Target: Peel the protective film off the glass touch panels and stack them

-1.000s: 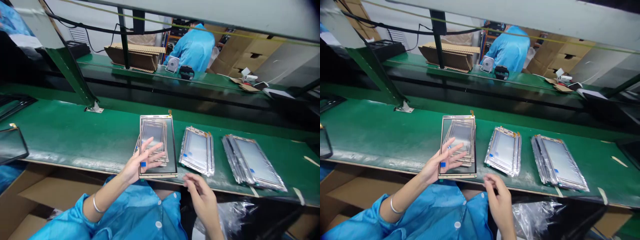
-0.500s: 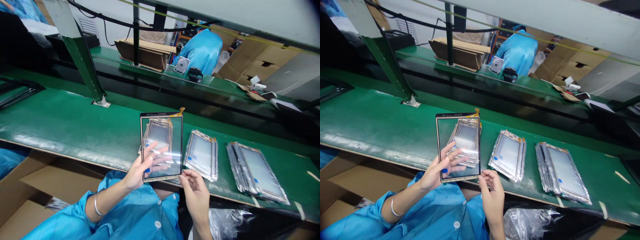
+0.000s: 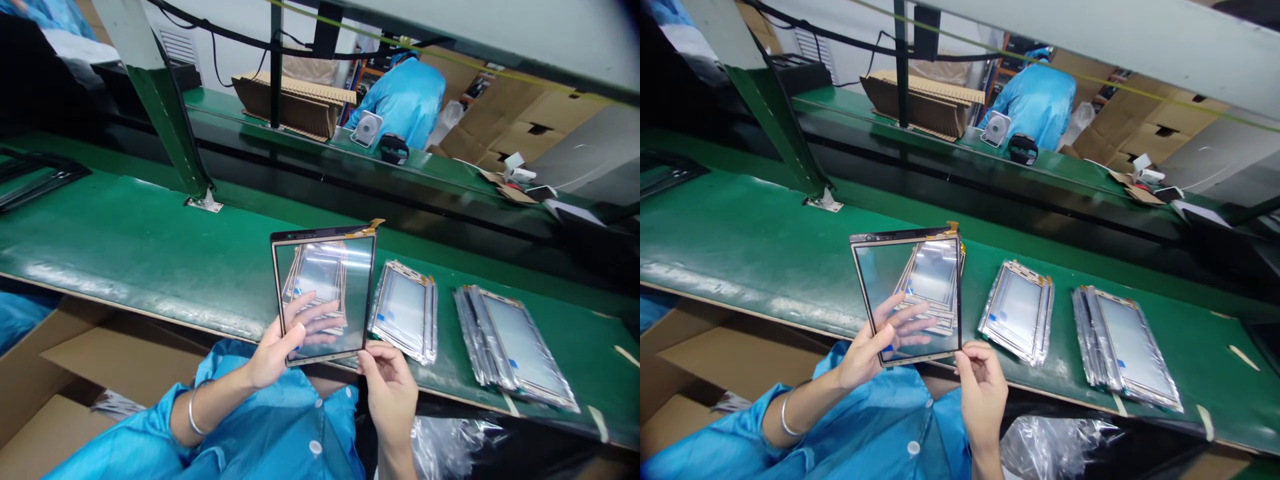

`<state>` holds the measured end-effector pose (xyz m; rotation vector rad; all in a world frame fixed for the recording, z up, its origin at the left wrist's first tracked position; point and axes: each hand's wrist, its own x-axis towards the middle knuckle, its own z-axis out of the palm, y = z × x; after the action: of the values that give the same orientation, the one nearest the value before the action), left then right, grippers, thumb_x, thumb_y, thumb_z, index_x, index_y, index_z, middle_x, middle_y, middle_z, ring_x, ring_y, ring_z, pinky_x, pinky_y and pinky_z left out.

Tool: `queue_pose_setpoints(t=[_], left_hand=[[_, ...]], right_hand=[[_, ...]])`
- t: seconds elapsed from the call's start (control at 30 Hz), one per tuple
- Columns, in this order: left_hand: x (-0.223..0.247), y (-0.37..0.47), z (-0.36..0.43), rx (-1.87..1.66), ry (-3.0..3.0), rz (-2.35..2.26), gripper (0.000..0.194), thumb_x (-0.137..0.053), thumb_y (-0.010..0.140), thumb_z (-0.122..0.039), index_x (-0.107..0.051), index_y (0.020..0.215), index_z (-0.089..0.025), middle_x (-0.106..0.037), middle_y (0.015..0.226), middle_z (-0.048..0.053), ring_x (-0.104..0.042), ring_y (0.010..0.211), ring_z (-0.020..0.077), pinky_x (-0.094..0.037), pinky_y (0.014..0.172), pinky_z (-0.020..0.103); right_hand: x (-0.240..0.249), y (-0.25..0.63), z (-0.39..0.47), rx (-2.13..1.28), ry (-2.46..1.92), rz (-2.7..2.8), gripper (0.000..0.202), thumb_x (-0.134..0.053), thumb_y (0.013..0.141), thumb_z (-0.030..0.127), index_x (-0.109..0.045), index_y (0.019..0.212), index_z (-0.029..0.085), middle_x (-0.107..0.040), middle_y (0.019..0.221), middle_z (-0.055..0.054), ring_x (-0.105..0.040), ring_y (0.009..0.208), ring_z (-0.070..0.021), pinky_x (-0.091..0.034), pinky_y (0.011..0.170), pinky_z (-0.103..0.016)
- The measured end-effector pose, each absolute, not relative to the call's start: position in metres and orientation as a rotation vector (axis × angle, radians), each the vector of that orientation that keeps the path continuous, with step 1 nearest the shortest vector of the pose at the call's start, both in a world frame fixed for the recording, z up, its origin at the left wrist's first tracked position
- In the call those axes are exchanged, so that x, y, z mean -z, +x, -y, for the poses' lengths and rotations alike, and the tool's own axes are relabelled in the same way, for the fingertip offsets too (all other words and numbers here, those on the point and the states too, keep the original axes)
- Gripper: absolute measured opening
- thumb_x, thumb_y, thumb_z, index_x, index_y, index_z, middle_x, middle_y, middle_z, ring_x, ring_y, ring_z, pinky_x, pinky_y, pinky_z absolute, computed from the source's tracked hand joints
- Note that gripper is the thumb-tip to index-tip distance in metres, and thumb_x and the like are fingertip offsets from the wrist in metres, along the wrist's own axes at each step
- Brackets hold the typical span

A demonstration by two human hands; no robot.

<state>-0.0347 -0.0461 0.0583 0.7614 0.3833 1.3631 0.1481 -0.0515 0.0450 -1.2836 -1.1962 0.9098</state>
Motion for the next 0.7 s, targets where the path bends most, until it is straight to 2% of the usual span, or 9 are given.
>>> queue_pose_setpoints(t=[0.23, 0.37, 0.53, 0.6, 0.7], left_hand=[[-0.058, -0.034, 0.046, -1.379, 0.741, -0.398, 0.036, -0.053, 0.094, -0.031, -0.054, 0.129, -0.038, -0.055, 0.139, 0.004, -0.057, 0.121, 0.0262, -0.048, 0.096, 0.039], [-0.058, -0.032, 0.049, -1.407, 0.761, -0.417, 0.036, -0.052, 0.095, -0.031, -0.054, 0.129, -0.041, -0.054, 0.140, 0.002, -0.057, 0.121, 0.0252, -0.049, 0.096, 0.038], [-0.048, -0.028, 0.045, -1.503, 0.690, -0.523, 0.036, -0.055, 0.094, -0.030, -0.055, 0.130, -0.035, -0.055, 0.139, 0.005, -0.055, 0.123, 0.0243, -0.047, 0.097, 0.036], [-0.040, -0.027, 0.039, -1.473, 0.620, -0.536, 0.039, -0.059, 0.092, -0.033, -0.054, 0.131, -0.031, -0.056, 0.137, 0.007, -0.055, 0.123, 0.0251, -0.047, 0.096, 0.036], [-0.027, -0.025, 0.032, -1.312, 0.454, -0.504, 0.048, -0.061, 0.088, -0.042, -0.052, 0.132, -0.025, -0.061, 0.131, 0.011, -0.059, 0.117, 0.0267, -0.049, 0.092, 0.036]], right_hand=[[-0.040, 0.150, 0.051, -0.753, -1.300, 1.406, 0.009, -0.061, 0.088, 0.024, -0.056, 0.082, 0.020, -0.056, 0.086, -0.003, -0.056, 0.080, -0.0167, -0.048, 0.070, -0.029], [-0.041, 0.152, 0.047, -0.529, -1.290, 1.634, 0.009, -0.055, 0.092, 0.018, -0.054, 0.083, 0.020, -0.054, 0.086, -0.003, -0.054, 0.083, -0.0167, -0.045, 0.073, -0.030], [-0.047, 0.142, 0.051, -0.261, -1.157, 1.880, 0.010, -0.053, 0.090, 0.010, -0.057, 0.091, 0.020, -0.054, 0.090, -0.005, -0.054, 0.085, -0.0170, -0.046, 0.074, -0.030], [-0.055, 0.130, 0.053, -0.444, -1.001, 2.000, 0.012, -0.052, 0.091, 0.010, -0.056, 0.094, 0.020, -0.057, 0.093, -0.006, -0.058, 0.087, -0.0168, -0.048, 0.073, -0.028], [-0.079, 0.105, 0.042, -1.096, -0.826, 2.054, 0.012, -0.044, 0.095, 0.015, -0.052, 0.089, 0.021, -0.065, 0.093, -0.005, -0.063, 0.076, -0.0133, -0.052, 0.065, -0.025]])
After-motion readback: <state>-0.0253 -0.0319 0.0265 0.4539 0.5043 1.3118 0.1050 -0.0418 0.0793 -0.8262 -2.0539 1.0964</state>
